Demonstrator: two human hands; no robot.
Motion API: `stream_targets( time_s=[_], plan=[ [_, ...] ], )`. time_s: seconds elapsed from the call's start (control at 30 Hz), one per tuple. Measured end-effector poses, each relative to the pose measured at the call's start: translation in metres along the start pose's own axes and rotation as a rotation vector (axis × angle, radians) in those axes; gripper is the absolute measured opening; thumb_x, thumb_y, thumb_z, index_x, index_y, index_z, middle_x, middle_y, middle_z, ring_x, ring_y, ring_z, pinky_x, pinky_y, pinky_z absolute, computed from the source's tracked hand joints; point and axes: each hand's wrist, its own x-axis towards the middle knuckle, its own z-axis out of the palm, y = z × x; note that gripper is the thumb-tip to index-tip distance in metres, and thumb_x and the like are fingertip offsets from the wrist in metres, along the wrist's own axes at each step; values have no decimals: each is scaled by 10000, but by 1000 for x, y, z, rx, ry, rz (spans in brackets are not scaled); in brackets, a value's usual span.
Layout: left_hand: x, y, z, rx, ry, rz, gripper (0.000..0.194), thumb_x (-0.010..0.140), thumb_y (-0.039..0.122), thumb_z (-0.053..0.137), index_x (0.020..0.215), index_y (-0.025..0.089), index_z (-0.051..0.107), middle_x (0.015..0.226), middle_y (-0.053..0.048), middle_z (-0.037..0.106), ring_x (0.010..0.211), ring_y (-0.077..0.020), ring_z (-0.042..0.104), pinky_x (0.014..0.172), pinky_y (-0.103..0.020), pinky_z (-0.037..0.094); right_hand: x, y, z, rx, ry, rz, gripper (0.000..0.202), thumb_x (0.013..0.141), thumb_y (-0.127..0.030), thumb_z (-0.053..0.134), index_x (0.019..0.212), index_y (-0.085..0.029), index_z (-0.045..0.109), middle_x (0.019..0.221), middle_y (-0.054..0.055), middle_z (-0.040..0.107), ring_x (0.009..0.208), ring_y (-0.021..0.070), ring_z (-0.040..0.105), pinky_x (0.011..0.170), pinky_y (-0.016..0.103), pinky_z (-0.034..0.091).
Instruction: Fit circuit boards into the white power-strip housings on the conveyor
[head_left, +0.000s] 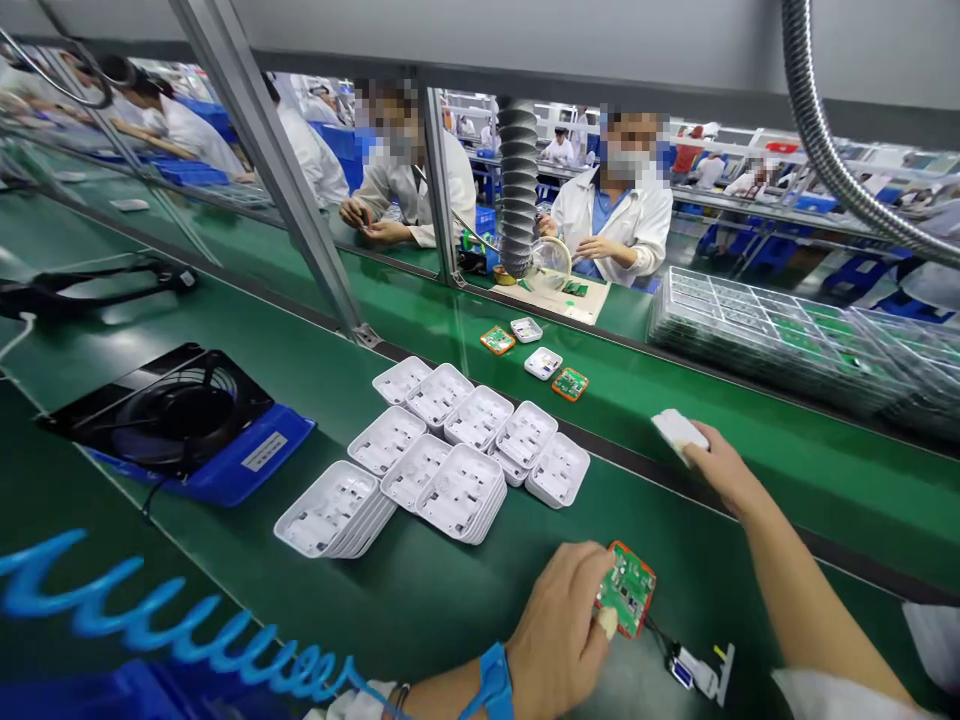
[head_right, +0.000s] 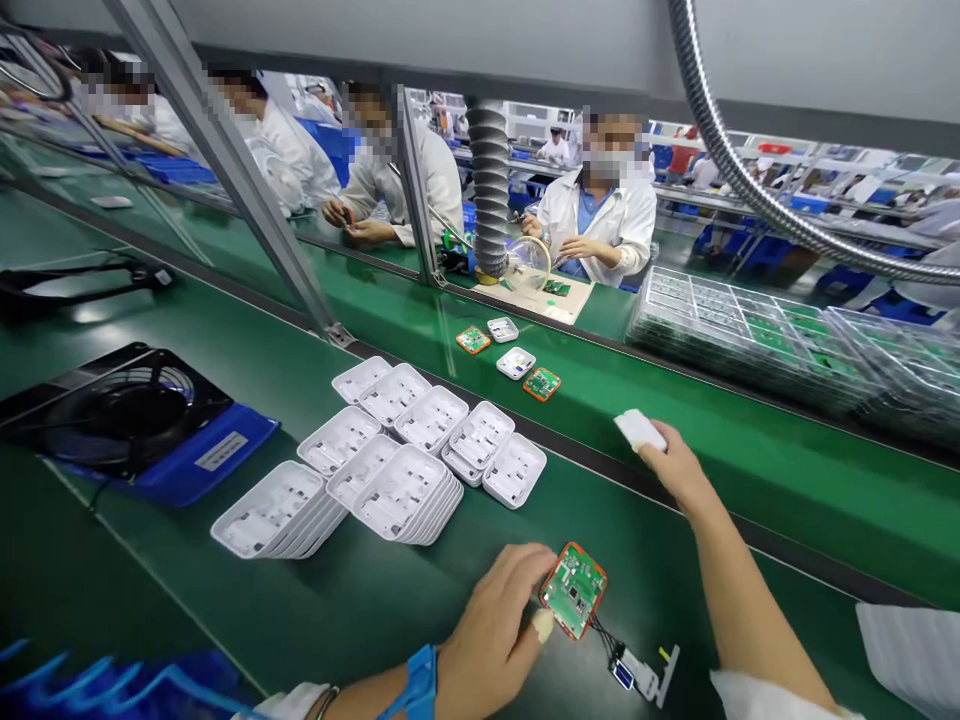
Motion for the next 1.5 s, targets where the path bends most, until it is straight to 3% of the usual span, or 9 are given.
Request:
stream_targets(
  time_s=[0.17,0.27,0.37,0.53,0.7,0.87,1.0,1.2,1.5],
  plan=[
    [-1,8,-7,288,79,104,566,840,168,402,1378,172,225,1380,-152,340,1266,-311,300,1014,-502,261,-111,-66,4,314,-725,-194,541,741,-412,568,1227,-203,457,1110,52,584,921,209,555,770,314,466],
    [-5,8,-10,384,-56,105,481,831,149,399,1308,179,353,1181,-122,523,1043,-272,492,896,-464,376,-153,-82,20,354,-867,-240,451,783,-436,545,1167,-203,502,1038,46,610,888,190,566,753,299,468],
    [-9,-2,-18,480,-100,-72,451,809,94,387,1255,157,406,1003,-97,571,879,-235,538,770,-386,440,-165,-66,20,322,-614,-188,432,825,-455,470,1174,-200,479,1071,76,603,944,199,570,797,319,461],
    [-9,-18,-39,561,5,-260,438,805,66,383,1238,131,403,993,-105,554,926,-236,538,781,-360,446,-179,-5,-16,-185,-155,35,303,838,-469,401,948,-226,545,851,43,633,768,196,588,672,317,437],
    [-7,10,-32,520,108,-6,391,827,105,411,1217,123,412,1186,-142,474,1110,-267,424,920,-422,363,-209,30,-19,-390,-137,153,292,839,-471,377,776,-232,533,662,4,604,586,171,555,529,266,350],
    [11,46,9,521,-223,319,132,833,123,436,901,163,542,912,-78,532,883,-220,482,757,-365,399,-210,31,0,-396,-99,191,240,823,-411,412,750,-226,546,689,10,626,627,173,566,545,253,332],
    [26,49,48,613,-371,508,106,834,115,438,790,157,525,819,-60,509,817,-207,476,704,-343,386,-204,28,8,-348,-62,150,194,808,-341,422,755,-222,565,687,11,634,642,173,572,568,253,333],
    [27,38,80,705,-337,449,107,844,102,405,833,140,504,815,-62,504,804,-212,470,686,-345,376,-203,29,9,-177,78,116,185,845,-359,363,835,-227,492,665,-2,604,613,176,559,598,271,364],
    [27,26,74,410,-159,340,123,832,94,395,837,159,499,790,-46,577,756,-185,516,750,-356,383,-199,28,20,-119,-1,20,190,780,-206,405,925,-203,528,856,31,614,776,167,575,710,276,401]
  ],
)
